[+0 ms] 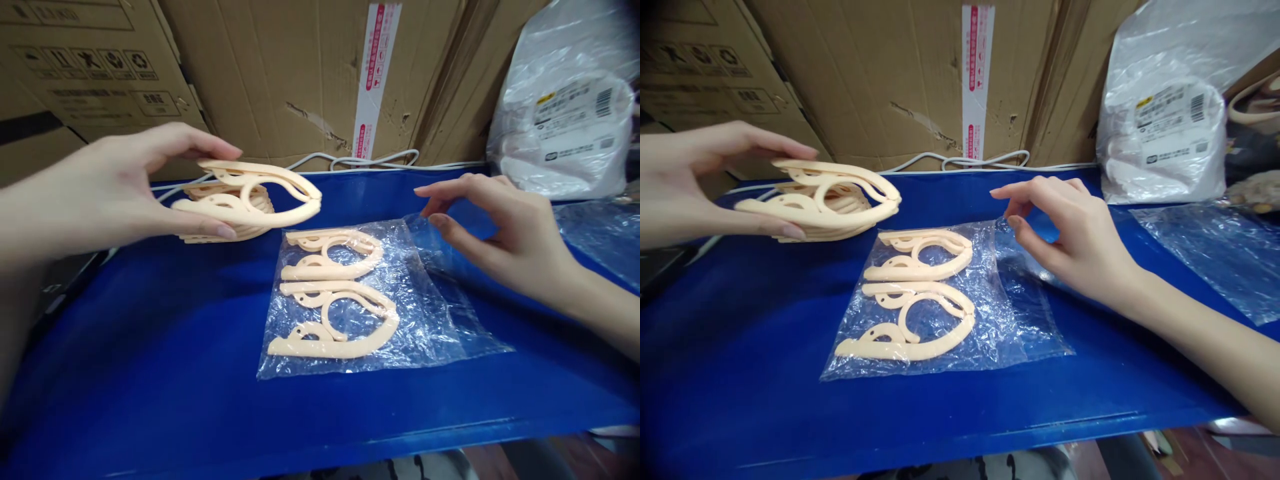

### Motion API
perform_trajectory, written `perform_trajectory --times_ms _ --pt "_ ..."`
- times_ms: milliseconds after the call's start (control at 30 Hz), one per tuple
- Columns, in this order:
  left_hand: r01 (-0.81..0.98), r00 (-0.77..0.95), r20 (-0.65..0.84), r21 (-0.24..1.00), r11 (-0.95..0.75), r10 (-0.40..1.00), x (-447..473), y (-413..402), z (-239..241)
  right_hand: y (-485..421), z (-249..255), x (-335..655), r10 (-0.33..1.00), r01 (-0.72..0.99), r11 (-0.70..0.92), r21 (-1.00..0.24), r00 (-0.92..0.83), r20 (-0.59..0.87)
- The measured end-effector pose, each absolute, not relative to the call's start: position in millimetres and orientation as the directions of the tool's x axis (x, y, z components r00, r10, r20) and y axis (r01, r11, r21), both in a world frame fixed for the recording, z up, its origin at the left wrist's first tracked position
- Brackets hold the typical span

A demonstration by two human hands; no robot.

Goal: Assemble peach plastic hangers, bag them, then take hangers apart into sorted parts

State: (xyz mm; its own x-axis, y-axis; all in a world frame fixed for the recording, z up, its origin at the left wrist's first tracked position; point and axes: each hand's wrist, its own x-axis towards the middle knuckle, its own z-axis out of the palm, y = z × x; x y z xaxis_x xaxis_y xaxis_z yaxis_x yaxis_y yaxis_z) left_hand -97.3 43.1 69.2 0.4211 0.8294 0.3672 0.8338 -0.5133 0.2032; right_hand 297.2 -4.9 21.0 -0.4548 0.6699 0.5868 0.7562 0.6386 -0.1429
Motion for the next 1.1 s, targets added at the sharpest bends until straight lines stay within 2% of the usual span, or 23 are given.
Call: perform_trajectory --times_ms 100,267,467,733,800,867,933,967,1033,1100 --pt "0.716 0.507 0.401 0.297 -0.632 0.763 -59.7 26.1 56.3 -11.8 22.1 290.8 0.64 0.696 0.688 -0.204 -0.449 0.624" --pt "0.581 0.622 0.442 0.293 -0.759 0.646 -10.9 -0.1 24.3 -26.3 21.1 277.2 0.597 0.59 0.778 -0.215 -0.588 0.545" --pt "0.512 0.657 0.42 0.361 -0.78 0.626 11.8 -21.8 9.9 -32.9 16.9 270.3 0.586 0.597 0.789 -0.143 -0.663 0.465" --pt "0.517 0.632 0.43 0.386 -0.764 0.645 18.2 -31.3 12.9 -37.2 18.7 261.7 0.522 0.559 0.826 -0.073 -0.71 0.473" --pt "0.514 0.641 0.419 0.388 -0.765 0.643 14.3 -28.7 16.7 -37.0 22.7 267.1 0.563 0.568 0.811 -0.14 -0.693 0.45" --pt "0.55 0.614 0.417 0.384 -0.742 0.67 5.8 -22.7 24.9 -33.7 30.1 281.9 0.653 0.577 0.757 -0.307 -0.66 0.371" --pt "0.619 0.555 0.414 0.374 -0.691 0.721 -7.6 -13.8 37.5 -27.7 40.3 304.3 0.753 0.585 0.636 -0.503 -0.611 0.243" --pt "0.648 0.533 0.396 0.377 -0.662 0.747 -15.8 -8.8 44.6 -24.4 45.5 316.6 0.772 0.585 0.592 -0.555 -0.609 0.181" --pt "0.661 0.575 0.274 0.4 -0.635 0.771 -32.7 0.6 57.8 -19.4 54.0 339.2 0.825 0.637 0.496 -0.59 -0.557 0.092" --pt "0.716 0.603 0.02 0.426 -0.553 0.797 -47.2 7.0 66.8 -17.5 57.2 355.6 0.865 0.676 0.38 -0.632 -0.501 -0.016"
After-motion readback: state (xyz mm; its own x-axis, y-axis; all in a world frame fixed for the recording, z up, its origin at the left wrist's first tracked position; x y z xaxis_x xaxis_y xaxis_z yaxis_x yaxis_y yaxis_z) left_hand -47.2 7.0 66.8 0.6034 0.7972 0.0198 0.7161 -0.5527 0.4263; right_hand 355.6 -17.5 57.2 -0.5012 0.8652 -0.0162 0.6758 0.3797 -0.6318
